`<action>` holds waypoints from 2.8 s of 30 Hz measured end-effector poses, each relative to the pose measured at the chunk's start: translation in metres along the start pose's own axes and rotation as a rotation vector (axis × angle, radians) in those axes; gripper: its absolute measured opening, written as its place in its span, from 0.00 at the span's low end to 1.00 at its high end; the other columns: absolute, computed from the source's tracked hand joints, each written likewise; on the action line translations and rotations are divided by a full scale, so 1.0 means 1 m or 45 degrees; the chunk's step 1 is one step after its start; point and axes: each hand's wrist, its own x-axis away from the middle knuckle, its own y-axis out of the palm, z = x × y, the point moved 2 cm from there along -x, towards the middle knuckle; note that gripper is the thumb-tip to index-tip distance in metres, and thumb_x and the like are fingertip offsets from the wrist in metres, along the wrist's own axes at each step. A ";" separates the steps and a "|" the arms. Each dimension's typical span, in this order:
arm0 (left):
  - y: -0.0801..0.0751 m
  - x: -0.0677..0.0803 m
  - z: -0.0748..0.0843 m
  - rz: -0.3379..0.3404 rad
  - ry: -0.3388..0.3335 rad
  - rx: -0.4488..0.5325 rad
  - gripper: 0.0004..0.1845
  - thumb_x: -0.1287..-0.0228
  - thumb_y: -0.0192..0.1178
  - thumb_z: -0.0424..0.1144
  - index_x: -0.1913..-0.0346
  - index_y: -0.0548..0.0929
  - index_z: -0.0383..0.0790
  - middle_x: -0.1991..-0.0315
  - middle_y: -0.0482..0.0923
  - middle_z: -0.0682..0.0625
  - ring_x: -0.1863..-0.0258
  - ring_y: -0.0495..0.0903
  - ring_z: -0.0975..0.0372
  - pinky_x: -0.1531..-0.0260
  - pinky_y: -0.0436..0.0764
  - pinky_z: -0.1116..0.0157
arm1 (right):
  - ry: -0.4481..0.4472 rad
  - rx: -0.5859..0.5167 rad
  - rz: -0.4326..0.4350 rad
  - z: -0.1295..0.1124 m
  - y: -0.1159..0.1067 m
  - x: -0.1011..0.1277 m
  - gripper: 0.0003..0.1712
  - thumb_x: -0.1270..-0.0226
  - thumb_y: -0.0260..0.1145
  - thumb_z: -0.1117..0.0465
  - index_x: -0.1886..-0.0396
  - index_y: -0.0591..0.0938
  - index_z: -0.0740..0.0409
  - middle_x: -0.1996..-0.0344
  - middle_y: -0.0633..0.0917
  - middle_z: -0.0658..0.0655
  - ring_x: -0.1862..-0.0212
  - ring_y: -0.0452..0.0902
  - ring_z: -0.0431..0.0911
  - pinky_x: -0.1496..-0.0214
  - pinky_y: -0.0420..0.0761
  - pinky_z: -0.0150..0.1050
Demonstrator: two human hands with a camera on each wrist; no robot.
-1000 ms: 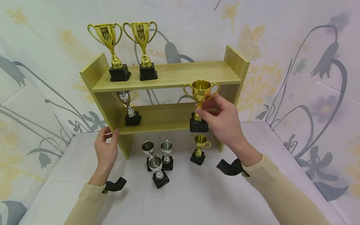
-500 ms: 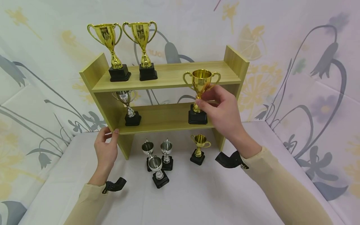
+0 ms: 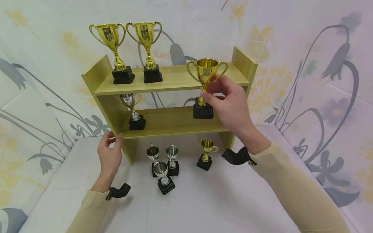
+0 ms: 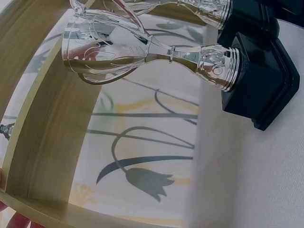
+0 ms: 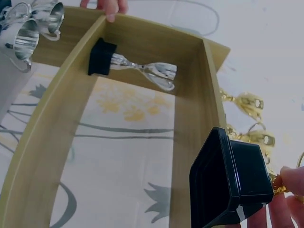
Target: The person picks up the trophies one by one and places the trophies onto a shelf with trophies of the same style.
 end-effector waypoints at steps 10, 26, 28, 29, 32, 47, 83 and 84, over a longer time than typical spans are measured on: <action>-0.002 -0.001 0.000 0.000 0.004 0.001 0.16 0.29 0.59 0.39 0.45 0.82 0.33 0.52 0.79 0.42 0.55 0.76 0.54 0.60 0.74 0.64 | -0.022 -0.059 0.020 -0.015 0.001 -0.020 0.10 0.37 0.70 0.69 0.57 0.82 0.58 0.65 0.83 0.54 0.59 0.80 0.47 0.55 0.80 0.31; -0.001 0.001 -0.002 -0.017 -0.023 -0.022 0.17 0.28 0.58 0.40 0.44 0.80 0.34 0.51 0.78 0.41 0.54 0.75 0.55 0.60 0.75 0.62 | -0.073 -0.094 0.018 -0.030 0.007 -0.045 0.18 0.36 0.70 0.68 0.46 0.82 0.56 0.62 0.84 0.53 0.57 0.80 0.48 0.52 0.80 0.33; -0.001 0.002 -0.002 -0.014 -0.022 -0.023 0.17 0.28 0.58 0.40 0.44 0.80 0.33 0.51 0.78 0.41 0.54 0.76 0.54 0.60 0.75 0.62 | -0.060 -0.109 0.013 -0.029 0.008 -0.047 0.18 0.36 0.70 0.68 0.46 0.82 0.56 0.62 0.85 0.54 0.57 0.80 0.48 0.52 0.80 0.34; -0.001 0.002 -0.002 -0.013 -0.022 -0.022 0.17 0.28 0.58 0.40 0.44 0.80 0.33 0.51 0.78 0.41 0.54 0.76 0.54 0.60 0.74 0.62 | -0.054 -0.116 0.005 -0.028 0.009 -0.048 0.18 0.36 0.69 0.68 0.46 0.82 0.56 0.62 0.85 0.54 0.57 0.80 0.48 0.52 0.80 0.34; -0.001 0.002 -0.002 -0.011 -0.024 -0.019 0.16 0.29 0.59 0.39 0.44 0.81 0.32 0.51 0.78 0.40 0.54 0.76 0.53 0.60 0.74 0.62 | -0.031 -0.144 -0.027 -0.027 0.011 -0.051 0.19 0.35 0.69 0.68 0.45 0.82 0.56 0.62 0.86 0.57 0.56 0.80 0.49 0.51 0.79 0.35; -0.001 0.000 -0.001 -0.004 -0.008 -0.004 0.16 0.29 0.58 0.40 0.45 0.81 0.34 0.52 0.78 0.41 0.55 0.75 0.58 0.61 0.74 0.64 | 0.102 0.014 -0.144 -0.025 0.016 -0.068 0.25 0.31 0.67 0.60 0.35 0.76 0.51 0.56 0.85 0.58 0.53 0.81 0.48 0.45 0.77 0.39; 0.000 0.002 -0.001 -0.012 -0.013 -0.033 0.16 0.29 0.59 0.40 0.45 0.81 0.34 0.52 0.78 0.41 0.55 0.75 0.58 0.60 0.74 0.63 | 0.342 -0.082 -0.220 -0.020 0.029 -0.098 0.26 0.33 0.69 0.63 0.37 0.74 0.51 0.57 0.81 0.56 0.53 0.78 0.48 0.50 0.76 0.40; 0.000 0.002 -0.001 -0.013 -0.015 -0.032 0.16 0.29 0.59 0.40 0.45 0.81 0.34 0.52 0.78 0.41 0.54 0.75 0.58 0.59 0.74 0.63 | 0.349 -0.080 -0.223 -0.019 0.029 -0.099 0.26 0.33 0.69 0.62 0.37 0.74 0.51 0.57 0.81 0.56 0.53 0.78 0.48 0.50 0.76 0.40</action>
